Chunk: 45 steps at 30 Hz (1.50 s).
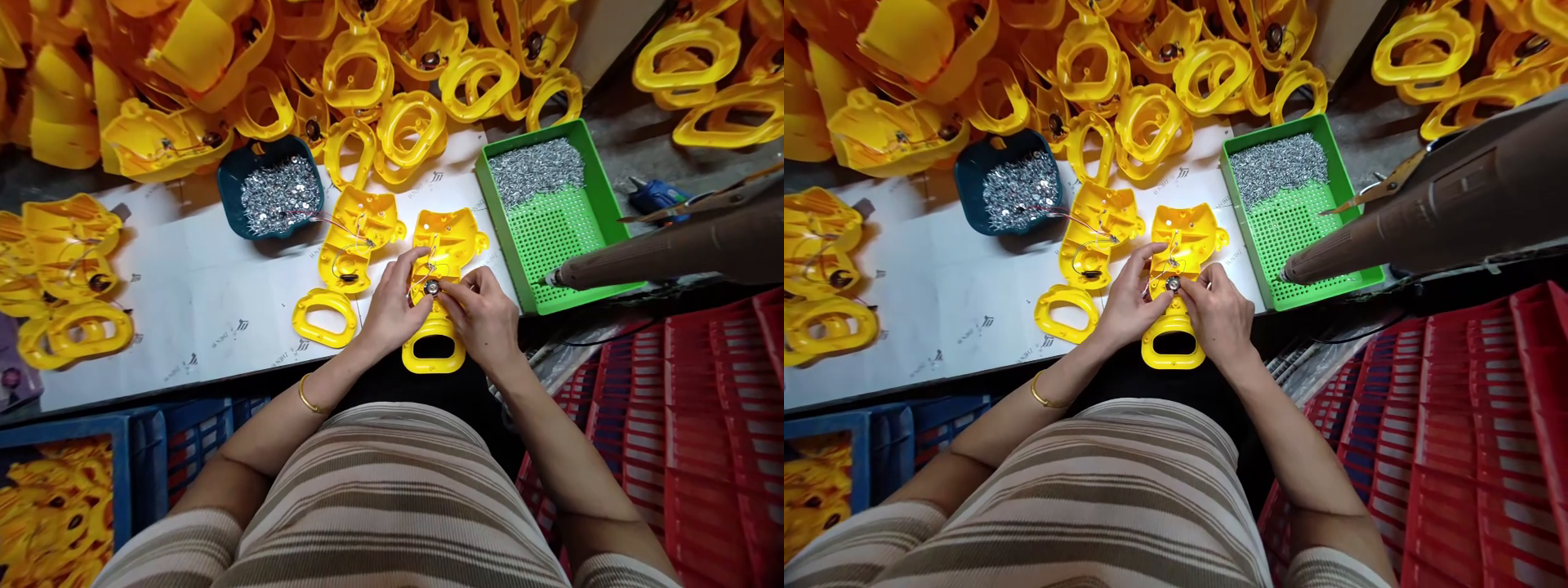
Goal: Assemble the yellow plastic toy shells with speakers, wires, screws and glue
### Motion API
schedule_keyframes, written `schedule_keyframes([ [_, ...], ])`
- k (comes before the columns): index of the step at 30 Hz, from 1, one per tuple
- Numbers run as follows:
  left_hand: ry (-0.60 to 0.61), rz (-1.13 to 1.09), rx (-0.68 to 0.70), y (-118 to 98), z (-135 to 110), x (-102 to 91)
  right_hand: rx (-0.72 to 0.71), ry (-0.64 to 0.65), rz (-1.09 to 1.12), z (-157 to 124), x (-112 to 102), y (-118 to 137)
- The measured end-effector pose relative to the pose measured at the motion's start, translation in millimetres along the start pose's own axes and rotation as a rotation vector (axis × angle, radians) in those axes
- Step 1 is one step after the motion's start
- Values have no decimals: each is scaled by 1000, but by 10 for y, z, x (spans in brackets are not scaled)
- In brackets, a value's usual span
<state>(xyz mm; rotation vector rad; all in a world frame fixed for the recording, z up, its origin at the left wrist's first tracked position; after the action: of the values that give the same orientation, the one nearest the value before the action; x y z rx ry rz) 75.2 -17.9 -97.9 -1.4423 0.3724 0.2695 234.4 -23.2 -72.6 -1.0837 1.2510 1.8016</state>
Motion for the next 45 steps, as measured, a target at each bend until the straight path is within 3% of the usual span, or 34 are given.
schedule_keyframes([
  [6,25,-61,-25,50,77,11,-64,95,-181,7,11,42],
  [9,83,-71,-42,-19,91,-26,-60,115,-221,10,23,-7],
  [13,147,-100,-173,-183,-31,-192,-28,98,-188,16,2,-54],
  [18,-38,129,-164,-249,-346,-479,3,77,-115,-2,18,-38],
  [23,117,310,-136,-113,-472,-480,32,41,-38,-43,78,-51],
  [26,105,206,-175,-99,-432,-421,41,-11,68,-83,24,-47],
  [29,73,-98,-346,-157,-406,-396,95,-67,344,-145,-114,26],
  [33,69,-486,-512,-238,-405,-361,301,136,853,-213,-212,181],
  [35,67,-538,-496,-258,-395,-325,420,217,1003,-219,-199,220],
  [39,-2,-484,-380,-277,-365,-251,540,248,1114,-173,-149,189],
  [42,-58,-348,-235,-297,-344,-228,488,265,1122,-125,-135,144],
  [45,-31,-193,-75,-327,-314,-231,369,223,1007,-95,-138,95],
])
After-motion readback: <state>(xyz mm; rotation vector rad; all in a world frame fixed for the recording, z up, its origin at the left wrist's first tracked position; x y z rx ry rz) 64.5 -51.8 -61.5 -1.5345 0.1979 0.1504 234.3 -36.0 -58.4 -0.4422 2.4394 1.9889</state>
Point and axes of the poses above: each hand's wrist, its own z-axis towards the middle knuckle, its own x-axis out of the palm, y = z × x, the point moved 1 cm from there along z, towards the middle knuckle, and after that the axes turned 1 degree about -y, right-handed, at the moved point
